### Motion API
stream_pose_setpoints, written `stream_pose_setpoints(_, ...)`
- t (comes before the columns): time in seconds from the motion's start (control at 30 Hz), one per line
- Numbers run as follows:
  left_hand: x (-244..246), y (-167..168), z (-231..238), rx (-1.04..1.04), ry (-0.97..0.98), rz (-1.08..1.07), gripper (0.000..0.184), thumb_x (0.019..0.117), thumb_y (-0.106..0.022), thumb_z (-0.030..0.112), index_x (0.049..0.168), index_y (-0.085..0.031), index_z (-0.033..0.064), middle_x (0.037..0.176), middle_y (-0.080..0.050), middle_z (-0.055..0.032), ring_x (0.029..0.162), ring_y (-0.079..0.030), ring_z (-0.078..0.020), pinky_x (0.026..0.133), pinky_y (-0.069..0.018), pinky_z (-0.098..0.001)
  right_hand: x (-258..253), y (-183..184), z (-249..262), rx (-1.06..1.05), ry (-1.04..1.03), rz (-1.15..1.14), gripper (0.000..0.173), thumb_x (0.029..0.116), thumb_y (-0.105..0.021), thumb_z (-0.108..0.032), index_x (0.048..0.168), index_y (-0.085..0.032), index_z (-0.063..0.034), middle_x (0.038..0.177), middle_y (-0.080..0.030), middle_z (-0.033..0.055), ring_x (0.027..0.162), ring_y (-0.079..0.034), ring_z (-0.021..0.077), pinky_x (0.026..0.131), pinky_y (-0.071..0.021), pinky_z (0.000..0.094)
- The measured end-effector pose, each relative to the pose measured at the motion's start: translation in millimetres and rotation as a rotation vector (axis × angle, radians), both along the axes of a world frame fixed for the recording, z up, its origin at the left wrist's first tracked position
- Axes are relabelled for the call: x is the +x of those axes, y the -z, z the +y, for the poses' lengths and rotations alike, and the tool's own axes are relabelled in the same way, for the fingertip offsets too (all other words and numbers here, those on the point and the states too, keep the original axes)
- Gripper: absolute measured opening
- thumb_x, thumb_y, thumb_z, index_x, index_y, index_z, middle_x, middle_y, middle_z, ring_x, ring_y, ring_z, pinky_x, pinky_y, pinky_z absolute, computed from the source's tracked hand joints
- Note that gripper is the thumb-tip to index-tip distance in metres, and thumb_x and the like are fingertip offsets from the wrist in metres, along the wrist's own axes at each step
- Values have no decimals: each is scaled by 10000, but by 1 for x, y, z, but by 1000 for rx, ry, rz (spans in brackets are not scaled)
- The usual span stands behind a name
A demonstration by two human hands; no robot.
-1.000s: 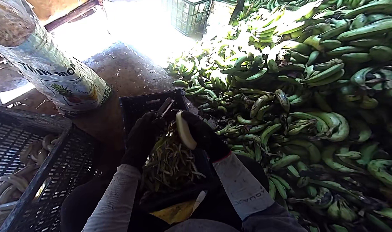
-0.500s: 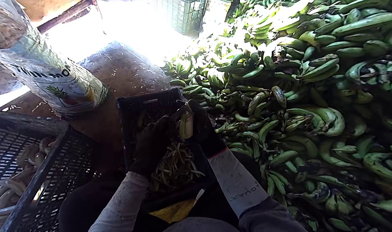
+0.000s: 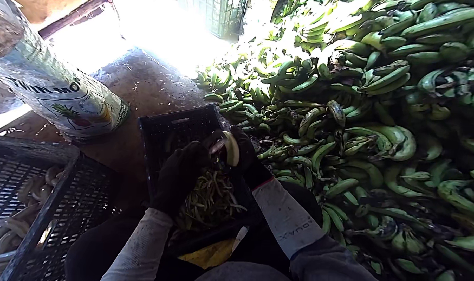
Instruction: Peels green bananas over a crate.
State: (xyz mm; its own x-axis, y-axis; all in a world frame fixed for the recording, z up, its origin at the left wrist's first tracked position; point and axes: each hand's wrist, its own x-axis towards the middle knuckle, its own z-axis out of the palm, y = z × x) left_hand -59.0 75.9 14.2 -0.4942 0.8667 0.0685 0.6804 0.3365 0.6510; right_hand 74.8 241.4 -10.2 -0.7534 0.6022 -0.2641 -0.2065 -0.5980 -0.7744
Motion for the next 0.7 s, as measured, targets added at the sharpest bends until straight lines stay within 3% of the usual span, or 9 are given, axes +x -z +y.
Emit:
stream_pose_setpoints(0.07, 14, 2, -2, -25, 77, 145, 535, 977, -632, 449, 1463, -562, 236, 1244, -654, -175, 1145, -629, -381, 939, -507, -597, 4, 3, 9, -75, 3, 87, 428, 1051, -331, -497, 1049, -619, -180, 737, -623, -14, 588, -608, 89, 506, -530, 273)
stream_pose_setpoints(0.13, 27, 6, -4, 38, 116, 269, 529, 961, -612, 486, 1431, -607, 243, 1174, -677, -197, 1084, -644, -416, 879, -512, -607, 5, 3, 14, -212, -34, 154, 435, 1031, -302, -509, 1005, -602, -195, 684, -577, -43, 528, -571, 57, 470, -510, 229)
stream_pose_setpoints(0.2, 32, 8, -1, 36, 128, 238, 516, 970, -601, 465, 1430, -609, 232, 1161, -681, -189, 1057, -656, -399, 864, -524, -586, 5, 1, 12, -244, -56, 93, 434, 1024, -309, -511, 1003, -605, -195, 678, -575, -42, 512, -568, 60, 455, -505, 228)
stream_pose_setpoints(0.3, 24, 4, 7, -114, 67, -15, 504, 1010, -606, 440, 1463, -560, 223, 1230, -655, -164, 1080, -661, -344, 924, -534, -570, 4, 3, -1, 14, -77, -18, 336, 1064, -342, -380, 1060, -603, -168, 723, -610, -23, 567, -592, 62, 498, -522, 236)
stream_pose_setpoints(0.4, 7, 9, 11, -97, -91, -158, 448, 1029, -581, 451, 1398, -580, 199, 1229, -664, -131, 1068, -674, -311, 919, -537, -579, 5, 21, -9, 423, -190, -76, 274, 1105, -363, -190, 1201, -603, -97, 899, -635, -12, 776, -612, 28, 690, -541, 212)
stream_pose_setpoints(0.43, 0, 11, 11, -74, -152, -218, 418, 1035, -562, 464, 1354, -603, 196, 1191, -680, -106, 1036, -676, -282, 895, -543, -562, 6, 20, -12, 445, -229, -74, 295, 1099, -386, -195, 1255, -615, -93, 960, -655, 0, 831, -624, 33, 738, -548, 218)
stream_pose_setpoints(0.47, -7, 13, 10, -45, -213, -284, 404, 1039, -545, 476, 1313, -615, 188, 1108, -691, -93, 942, -675, -258, 822, -551, -538, 4, 15, -13, 368, -251, -52, 300, 1087, -407, -247, 1228, -641, -124, 949, -678, -7, 815, -643, 38, 722, -561, 223)
stream_pose_setpoints(0.57, -20, 9, 2, -32, -338, -400, 409, 1052, -507, 496, 1350, -560, 222, 980, -672, -86, 786, -636, -231, 725, -536, -485, -1, 5, -10, 125, -273, -29, 347, 1066, -406, -369, 1203, -638, -150, 841, -666, 15, 653, -638, 87, 579, -570, 257)
stream_pose_setpoints(0.7, -9, -3, -5, -16, -215, -433, 465, 1003, -596, 512, 1374, -531, 239, 899, -663, -57, 719, -625, -199, 669, -540, -456, 4, 4, 2, 22, -192, 24, 356, 1047, -414, -478, 1159, -613, -205, 812, -631, -22, 637, -618, 68, 553, -554, 260)
